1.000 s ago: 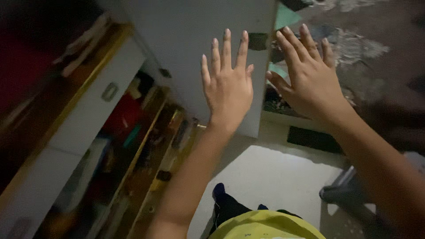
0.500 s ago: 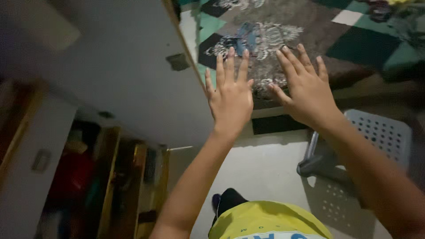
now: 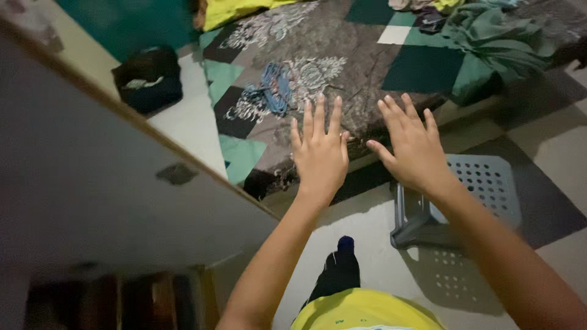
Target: The person folds a patterned shirt and places it on a hanger, then hangs it in a closet. They repeat the process with a brown Boston Celtics jersey and a blue gradient t-shirt, smoothing each garment before hanging it.
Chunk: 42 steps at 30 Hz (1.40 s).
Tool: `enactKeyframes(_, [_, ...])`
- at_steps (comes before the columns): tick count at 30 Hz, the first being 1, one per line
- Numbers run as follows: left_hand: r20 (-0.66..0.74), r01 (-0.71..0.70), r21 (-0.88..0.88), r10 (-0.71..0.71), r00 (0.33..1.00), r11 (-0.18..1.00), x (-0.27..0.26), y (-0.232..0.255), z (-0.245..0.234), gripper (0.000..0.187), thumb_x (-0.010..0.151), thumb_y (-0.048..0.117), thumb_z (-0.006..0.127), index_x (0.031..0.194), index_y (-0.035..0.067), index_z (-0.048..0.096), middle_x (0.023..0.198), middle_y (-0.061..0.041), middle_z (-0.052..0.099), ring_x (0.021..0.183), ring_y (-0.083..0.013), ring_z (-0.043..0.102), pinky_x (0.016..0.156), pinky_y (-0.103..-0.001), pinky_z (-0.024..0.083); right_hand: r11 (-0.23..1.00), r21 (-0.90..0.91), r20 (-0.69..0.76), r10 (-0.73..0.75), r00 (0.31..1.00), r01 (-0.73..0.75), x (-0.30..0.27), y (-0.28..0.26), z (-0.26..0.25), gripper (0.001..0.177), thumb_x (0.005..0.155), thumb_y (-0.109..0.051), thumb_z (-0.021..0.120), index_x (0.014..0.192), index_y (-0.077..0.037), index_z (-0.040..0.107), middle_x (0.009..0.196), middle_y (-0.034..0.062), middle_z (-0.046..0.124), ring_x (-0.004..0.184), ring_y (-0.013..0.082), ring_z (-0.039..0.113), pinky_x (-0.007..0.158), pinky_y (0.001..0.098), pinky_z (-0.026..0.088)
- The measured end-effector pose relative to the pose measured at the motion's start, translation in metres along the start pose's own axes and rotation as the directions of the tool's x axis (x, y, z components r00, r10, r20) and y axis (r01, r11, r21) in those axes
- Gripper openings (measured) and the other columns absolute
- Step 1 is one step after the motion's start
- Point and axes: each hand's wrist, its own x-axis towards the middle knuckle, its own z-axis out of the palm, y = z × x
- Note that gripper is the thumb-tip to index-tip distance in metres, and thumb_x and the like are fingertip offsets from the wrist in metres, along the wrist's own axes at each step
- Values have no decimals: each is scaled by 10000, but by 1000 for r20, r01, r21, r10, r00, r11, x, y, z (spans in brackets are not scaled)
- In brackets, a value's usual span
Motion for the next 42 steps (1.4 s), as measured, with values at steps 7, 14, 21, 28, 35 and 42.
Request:
enactKeyframes(7, [33, -68, -33, 69, 997, 997, 59, -11, 56, 689, 966, 371, 616, 1585, 174, 388, 1645, -102, 369, 1514, -304, 331, 1233, -533, 211, 993, -37, -41, 114, 993, -116, 45, 41, 26, 785, 934, -450, 621, 1585, -94, 361, 1647, 121, 359, 1558, 322, 224, 1213, 606, 168])
enactKeyframes(14, [64, -100, -78, 105, 992, 992, 114, -25, 106, 700, 951, 367, 639, 1563, 123, 405, 1621, -134, 386, 1495, -326, 349, 1215, -540, 213, 981, -79, -50, 175, 983, -178, 85, 81, 57, 784, 920, -451, 636, 1571, -97, 379, 1641, 115, 353, 1547, 325, 231, 1201, 622, 179])
enactKeyframes(21, [77, -128, -99, 136, 988, 987, 162, -21, 150, 713, 936, 377, 662, 1554, 122, 413, 1619, -124, 399, 1505, -317, 353, 1222, -539, 229, 982, -101, 9, 162, 987, -160, 125, 130, 73, 798, 899, -444, 648, 1569, -111, 372, 1657, 81, 331, 1547, 311, 233, 1198, 616, 197])
enactKeyframes(28, [70, -119, -98, 126, 990, 988, 225, -1, 208, 735, 917, 378, 667, 1555, 114, 414, 1619, -129, 399, 1489, -325, 357, 1198, -541, 257, 985, -112, 32, 135, 990, -131, 173, 196, 87, 812, 885, -444, 661, 1562, -105, 370, 1654, 83, 325, 1541, 320, 236, 1184, 622, 225])
enactKeyframes(35, [69, -96, -126, 105, 992, 987, 295, 39, 269, 723, 924, 388, 670, 1540, 102, 421, 1614, -134, 405, 1486, -331, 370, 1192, -569, 261, 988, -86, 30, 130, 991, -127, 216, 277, 98, 821, 881, -451, 662, 1560, -102, 361, 1650, 89, 326, 1538, 319, 246, 1186, 623, 228])
enactKeyframes(42, [103, -130, -212, 155, 983, 969, 351, 70, 313, 727, 906, 344, 691, 1554, 151, 423, 1587, -178, 414, 1458, -373, 385, 1160, -556, 307, 975, -101, 72, 206, 976, -198, 255, 353, 116, 811, 904, -479, 636, 1561, -101, 349, 1656, 90, 312, 1542, 318, 229, 1189, 615, 213])
